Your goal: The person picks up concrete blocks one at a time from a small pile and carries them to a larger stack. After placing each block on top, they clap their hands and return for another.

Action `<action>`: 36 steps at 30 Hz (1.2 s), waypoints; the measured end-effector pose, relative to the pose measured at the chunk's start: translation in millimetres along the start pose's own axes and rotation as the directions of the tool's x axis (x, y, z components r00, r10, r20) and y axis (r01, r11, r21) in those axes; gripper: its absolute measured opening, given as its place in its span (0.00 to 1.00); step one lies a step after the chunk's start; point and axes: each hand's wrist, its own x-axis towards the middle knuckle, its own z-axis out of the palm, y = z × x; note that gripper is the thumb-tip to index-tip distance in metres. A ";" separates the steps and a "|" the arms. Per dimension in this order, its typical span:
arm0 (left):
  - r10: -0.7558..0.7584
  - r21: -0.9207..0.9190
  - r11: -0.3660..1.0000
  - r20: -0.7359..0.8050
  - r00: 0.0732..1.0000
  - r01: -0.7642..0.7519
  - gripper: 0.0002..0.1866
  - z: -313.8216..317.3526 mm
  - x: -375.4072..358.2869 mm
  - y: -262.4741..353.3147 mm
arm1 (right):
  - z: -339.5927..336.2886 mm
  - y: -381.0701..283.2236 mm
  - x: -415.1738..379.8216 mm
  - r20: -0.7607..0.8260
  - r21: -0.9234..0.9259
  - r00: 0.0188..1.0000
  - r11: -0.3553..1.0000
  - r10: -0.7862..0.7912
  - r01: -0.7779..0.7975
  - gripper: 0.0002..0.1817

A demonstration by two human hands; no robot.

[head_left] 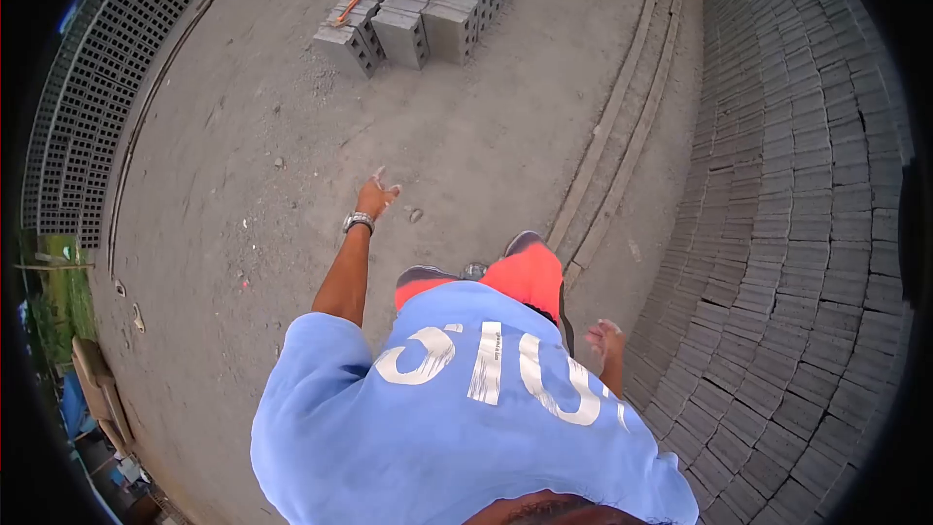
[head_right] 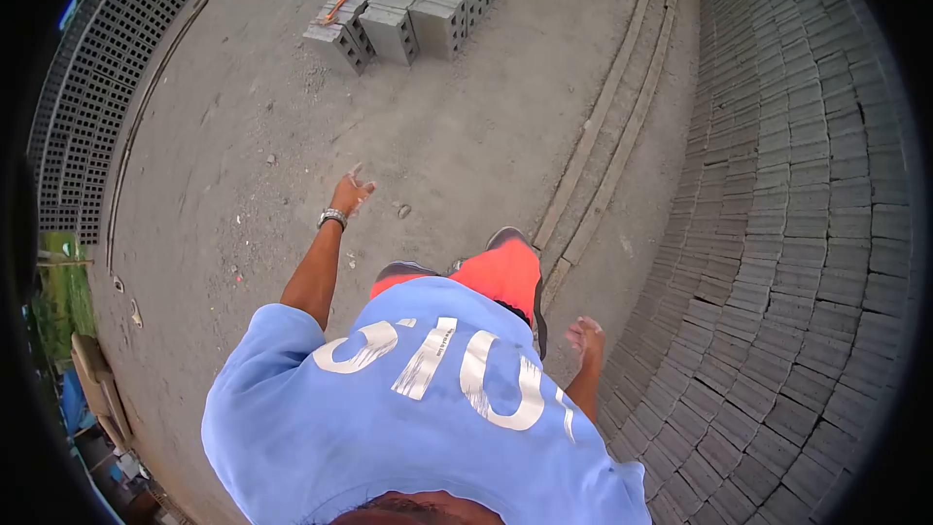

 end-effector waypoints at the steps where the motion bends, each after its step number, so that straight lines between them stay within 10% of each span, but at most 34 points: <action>1: -0.077 -0.107 0.991 0.013 0.997 0.078 0.40 15.7 5.1 -6.1 | -6.6 -43.6 25.6 -0.089 -0.111 0.995 0.993 -0.045 0.035 0.26; 7: -0.530 -0.358 0.757 0.152 0.834 0.546 0.27 46.2 36.1 -65.6 | 7.0 -278.7 134.3 -0.262 -0.153 0.928 0.961 -0.266 0.232 0.18; 14: -0.724 -0.452 0.491 0.264 0.638 0.745 0.23 -1.0 123.3 -49.2 | 231.1 -469.6 280.7 -0.104 -0.141 0.984 0.982 -0.143 0.128 0.16; 17: -0.564 -0.565 0.624 0.153 0.811 0.540 0.24 -37.9 180.4 -6.8 | 392.3 -545.9 285.4 0.174 -0.230 0.956 0.934 -0.237 0.273 0.21; 23: -0.499 -0.635 0.667 0.007 0.866 0.390 0.23 -96.9 297.9 78.8 | 650.1 -681.6 203.4 0.609 -0.007 0.685 0.861 -0.400 0.508 0.29; 36: -0.367 -0.682 0.682 -0.006 0.930 0.264 0.23 -251.1 622.6 137.9 | 930.4 -906.2 215.9 0.382 0.204 0.868 0.945 -0.317 0.256 0.53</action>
